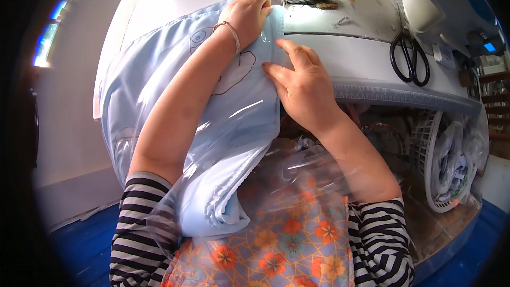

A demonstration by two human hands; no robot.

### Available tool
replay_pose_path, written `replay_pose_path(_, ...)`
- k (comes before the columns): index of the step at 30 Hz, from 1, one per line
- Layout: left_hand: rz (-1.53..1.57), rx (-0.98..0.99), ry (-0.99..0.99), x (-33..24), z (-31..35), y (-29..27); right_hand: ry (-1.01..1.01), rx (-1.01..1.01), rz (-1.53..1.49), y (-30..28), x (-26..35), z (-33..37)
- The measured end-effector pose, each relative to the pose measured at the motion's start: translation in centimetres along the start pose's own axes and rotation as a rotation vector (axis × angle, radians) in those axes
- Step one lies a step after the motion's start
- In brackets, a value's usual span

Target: Operating an industrial sewing machine to assemble light blue fabric items and trimming thread with scissors.

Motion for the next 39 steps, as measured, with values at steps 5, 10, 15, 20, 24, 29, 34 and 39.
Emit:
replay_pose_path(5,-0.326,-0.035,0.246,-1.5,0.5,-0.8,-0.039,0.207,0.02,-0.1,0.5,0.8)
replay_pose_path(10,-0.268,-0.032,0.266,-2.6,3.0,0.2,-0.161,0.1,0.164,0.1,-0.3,1.0)
replay_pose_path(15,-0.175,-0.015,0.238,-2.9,2.9,-0.4,-0.215,0.065,0.133,-1.0,-0.9,0.0)
replay_pose_path(20,-0.164,-0.16,0.293,-3.5,2.4,-0.4,-0.214,0.108,0.108,-2.0,-2.1,-0.4)
replay_pose_path(24,-0.119,-0.181,0.237,-3.7,1.7,-0.2,-0.222,0.135,0.094,-2.6,-3.1,-0.8)
replay_pose_path(29,-0.058,-0.187,0.172,-3.0,0.7,-0.1,-0.191,0.187,0.093,-2.8,-4.0,-1.6)
replay_pose_path(34,-0.096,0.024,0.111,-2.8,0.4,-0.5,-0.139,0.11,0.087,-2.8,-3.9,-1.2)
replay_pose_path(39,-0.107,-0.231,0.234,-4.4,3.9,-0.7,-0.013,0.117,-0.008,-3.9,-2.2,2.2)
Point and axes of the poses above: each hand's wrist, its own z-axis away from the middle knuckle, its own y-axis out of the palm, x = y × z, the point moved 5 cm from there along -z, towards the middle knuckle, and after that the axes turned 10 degrees about x, right-handed, at the moved point
